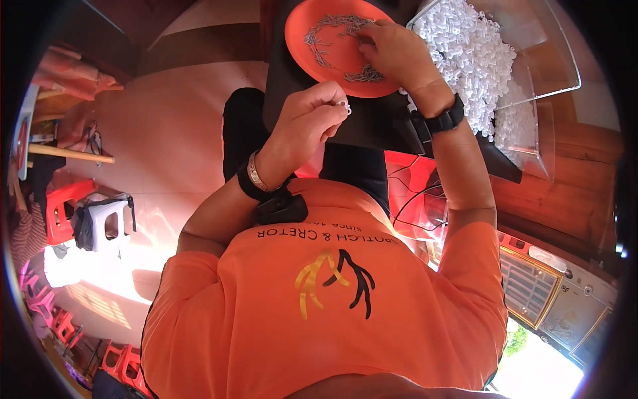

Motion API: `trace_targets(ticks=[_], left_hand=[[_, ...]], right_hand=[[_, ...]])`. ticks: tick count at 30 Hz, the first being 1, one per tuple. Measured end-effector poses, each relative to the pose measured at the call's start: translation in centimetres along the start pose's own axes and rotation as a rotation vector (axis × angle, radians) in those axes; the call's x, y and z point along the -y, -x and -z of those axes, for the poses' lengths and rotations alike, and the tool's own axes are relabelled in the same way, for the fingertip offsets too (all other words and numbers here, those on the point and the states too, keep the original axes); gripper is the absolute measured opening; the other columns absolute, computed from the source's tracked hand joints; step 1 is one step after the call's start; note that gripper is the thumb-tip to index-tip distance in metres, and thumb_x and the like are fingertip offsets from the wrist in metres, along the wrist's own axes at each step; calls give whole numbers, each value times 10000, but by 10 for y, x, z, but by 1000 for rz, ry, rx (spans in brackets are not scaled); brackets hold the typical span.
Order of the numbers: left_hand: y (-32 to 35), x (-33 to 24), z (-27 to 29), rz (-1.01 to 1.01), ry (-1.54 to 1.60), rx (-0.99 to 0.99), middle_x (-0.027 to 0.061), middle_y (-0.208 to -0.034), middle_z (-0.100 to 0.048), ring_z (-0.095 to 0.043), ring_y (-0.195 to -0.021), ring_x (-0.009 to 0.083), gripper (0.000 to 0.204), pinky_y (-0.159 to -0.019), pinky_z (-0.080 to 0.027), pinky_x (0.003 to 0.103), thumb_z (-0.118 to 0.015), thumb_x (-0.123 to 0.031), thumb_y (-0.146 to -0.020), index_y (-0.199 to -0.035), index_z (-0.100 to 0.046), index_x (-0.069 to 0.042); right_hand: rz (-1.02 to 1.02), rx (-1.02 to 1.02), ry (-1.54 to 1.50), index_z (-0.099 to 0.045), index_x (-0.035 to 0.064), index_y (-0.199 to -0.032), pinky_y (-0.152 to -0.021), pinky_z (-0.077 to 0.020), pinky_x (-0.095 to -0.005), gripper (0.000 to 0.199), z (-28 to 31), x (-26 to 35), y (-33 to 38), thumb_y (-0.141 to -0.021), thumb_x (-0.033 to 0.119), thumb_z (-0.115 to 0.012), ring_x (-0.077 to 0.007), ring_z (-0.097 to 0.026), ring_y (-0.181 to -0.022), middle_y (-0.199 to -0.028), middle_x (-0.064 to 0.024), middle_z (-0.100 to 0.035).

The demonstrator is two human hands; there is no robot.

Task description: Inserting small metal pins into white plastic connectors at a workbench.

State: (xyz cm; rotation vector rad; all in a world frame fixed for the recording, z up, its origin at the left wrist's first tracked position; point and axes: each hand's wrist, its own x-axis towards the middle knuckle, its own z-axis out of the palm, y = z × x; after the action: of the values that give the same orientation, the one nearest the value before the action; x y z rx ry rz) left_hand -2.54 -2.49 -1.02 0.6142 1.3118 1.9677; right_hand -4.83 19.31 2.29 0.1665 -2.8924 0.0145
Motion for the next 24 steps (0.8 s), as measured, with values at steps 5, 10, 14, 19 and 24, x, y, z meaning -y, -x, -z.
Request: trace_targets(ticks=[5,10,14,19,24], left_hand=[[1,-1,0,5,35,-3,-34,-600,-404,-350,-547,34,95,-478,-278,213,-512,-64,-837,-753,-487,-26],[1,-1,0,12,7,-4,-36,-602,-400,-337,-554,36,91,-481,-271,217,-512,-58,-828,-746,-493,-22],[1,-2,0,21,-12,-5,-35,-598,-398,-335,-554,37,93,-483,-271,219,-511,-55,-825,-741,-492,-21],[1,-1,-2,10,-23,-7,-34,-598,-401,-337,-555,38,92,-486,-276,222,-510,-55,-825,-742,-493,-19],[1,0,-3,13,-22,-15,-36,-600,-404,-337,-555,38,103,-490,-280,223,-508,-65,-834,-741,-494,-22]], right_hand=[[69,85,-41,-624,59,-926,-694,-487,-410,174,2,8,6,-799,177,-603,-329,-615,-791,-839,-126,-642],[0,69,-174,-612,63,-880,-647,-491,-425,135,16,-1,10,-798,169,-590,-345,-619,-717,-749,-145,-637],[-62,36,-187,-602,80,-892,-642,-500,-454,145,12,-7,12,-819,203,-579,-368,-622,-713,-733,-164,-638],[-66,-9,-178,-600,70,-890,-629,-502,-453,208,9,-3,14,-844,273,-587,-373,-620,-709,-726,-165,-636],[-75,19,-166,-607,57,-852,-615,-497,-456,240,17,5,17,-845,297,-596,-382,-607,-687,-706,-173,-625]])
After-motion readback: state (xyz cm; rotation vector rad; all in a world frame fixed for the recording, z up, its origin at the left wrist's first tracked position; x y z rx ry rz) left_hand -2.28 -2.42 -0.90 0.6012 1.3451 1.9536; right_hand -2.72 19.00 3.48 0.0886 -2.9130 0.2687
